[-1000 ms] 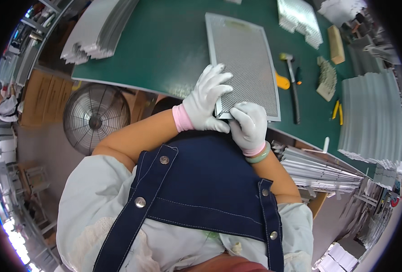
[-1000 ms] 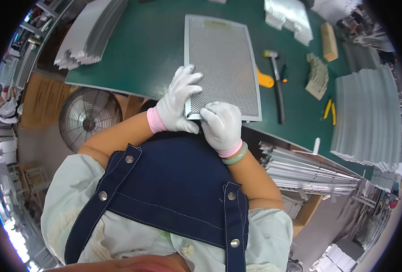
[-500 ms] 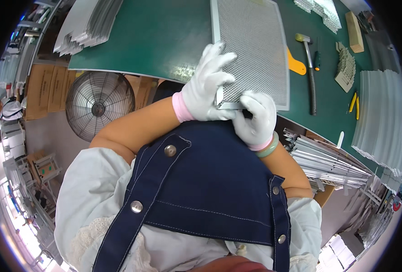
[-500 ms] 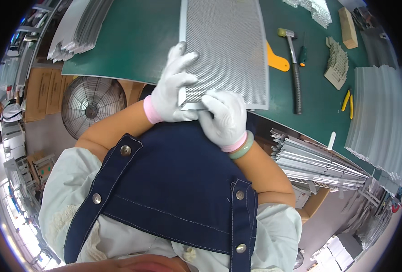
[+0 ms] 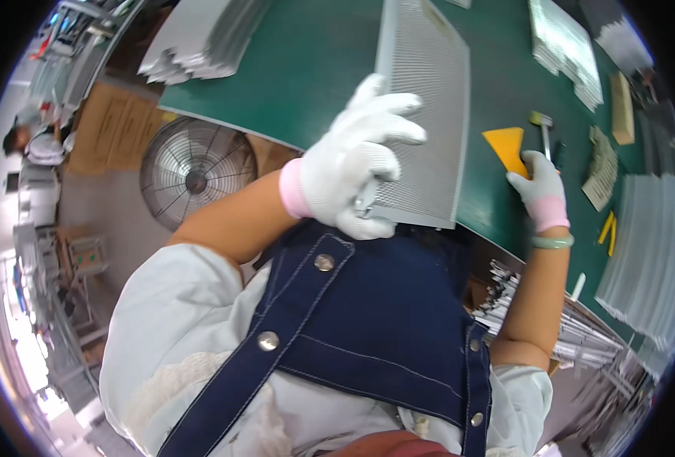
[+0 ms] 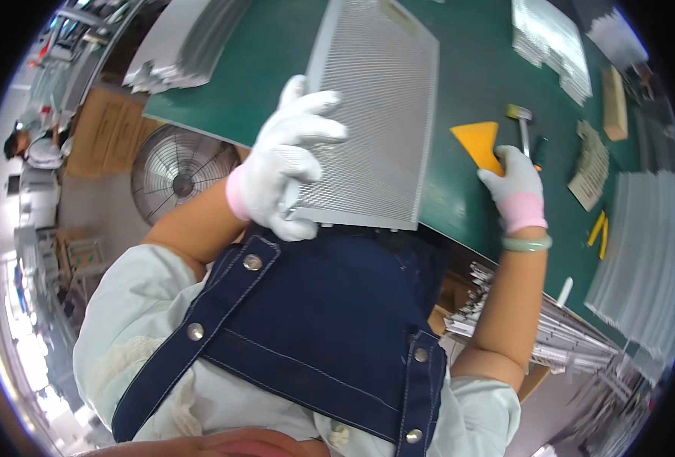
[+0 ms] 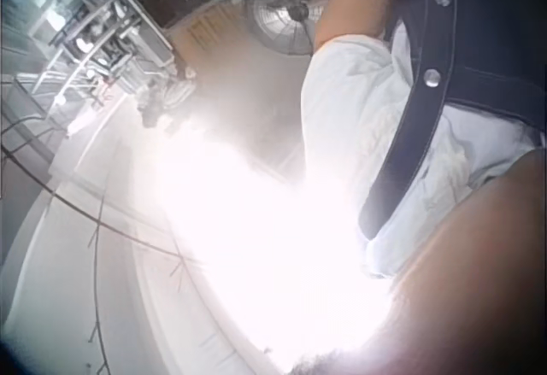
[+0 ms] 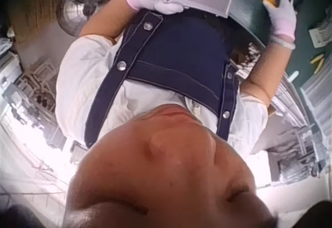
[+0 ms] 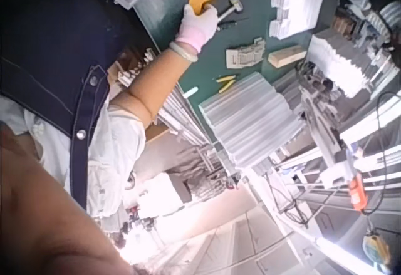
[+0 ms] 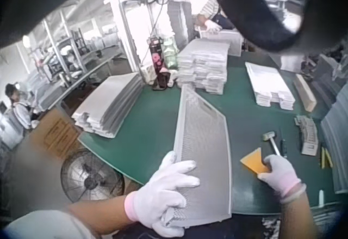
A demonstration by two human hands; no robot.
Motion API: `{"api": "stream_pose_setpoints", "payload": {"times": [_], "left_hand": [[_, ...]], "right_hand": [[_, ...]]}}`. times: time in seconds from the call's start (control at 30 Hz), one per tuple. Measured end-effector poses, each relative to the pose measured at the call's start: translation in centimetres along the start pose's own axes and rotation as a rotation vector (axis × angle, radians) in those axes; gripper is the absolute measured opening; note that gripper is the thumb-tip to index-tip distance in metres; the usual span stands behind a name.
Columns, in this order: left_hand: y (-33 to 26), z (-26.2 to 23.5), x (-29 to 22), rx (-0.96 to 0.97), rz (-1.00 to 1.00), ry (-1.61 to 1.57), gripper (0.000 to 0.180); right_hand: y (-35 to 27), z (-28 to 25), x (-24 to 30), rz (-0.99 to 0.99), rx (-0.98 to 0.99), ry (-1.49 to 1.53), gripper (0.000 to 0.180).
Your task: The person assembles air filters by placing a mesh sheet onto a workbench, inserting a plastic frame, and securing it with a stapler. They use a hammer to adjust the frame and a utility knife to trim excess material. The process is repeated for multiple units, with finished filters stacked on the table.
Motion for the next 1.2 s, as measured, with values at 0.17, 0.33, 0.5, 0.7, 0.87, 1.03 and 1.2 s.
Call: {"api": "stream_pose_setpoints", "payload": {"times": [0.17,0.33,0.5,0.7,0.87,1.03,1.2], "left_hand": [[-0.9,0.0,-0.4,-0.026,-0.019,-0.014,0.053],[-0.2,0.2,-0.8,-0.029,0.002,-0.020,0.052],[1.2,0.4,-0.8,-0.014,0.061,-0.024,0.047],[2.0,0.7,-0.9,-0.009,0.066,-0.038,0.049],[2.3,0.5,-0.9,0.020,0.079,-0.045,0.051],[2.3,-0.1,-0.9,0.072,0.062,-0.004,0.053],[1.3,-0.4,-0.8,0.089,0.034,0.025,0.053]], "right_hand": [[-0.8,-0.4,3.3,-0.016,0.075,0.230,0.028],[-5.5,-6.0,15.0,-0.921,-0.281,0.308,0.029],[-6.1,-8.0,17.1,-1.026,-0.031,0.052,0.047],[-5.4,-10.2,17.9,-1.061,0.044,0.005,0.038],[-1.6,-10.1,17.6,-1.122,0.231,0.256,0.024],[2.0,-8.6,17.0,-0.820,0.648,0.599,0.031],[4.0,-6.3,17.4,-0.788,0.771,0.659,0.033]]}}
Point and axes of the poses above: each hand's wrist, its own y-axis towards the middle knuckle, its own z-axis out of the palm, x = y × z, the point moved 1 cm from there along y, towards the middle knuckle, and after that the axes turned 4 degrees about -z, right-handed, at the moved point
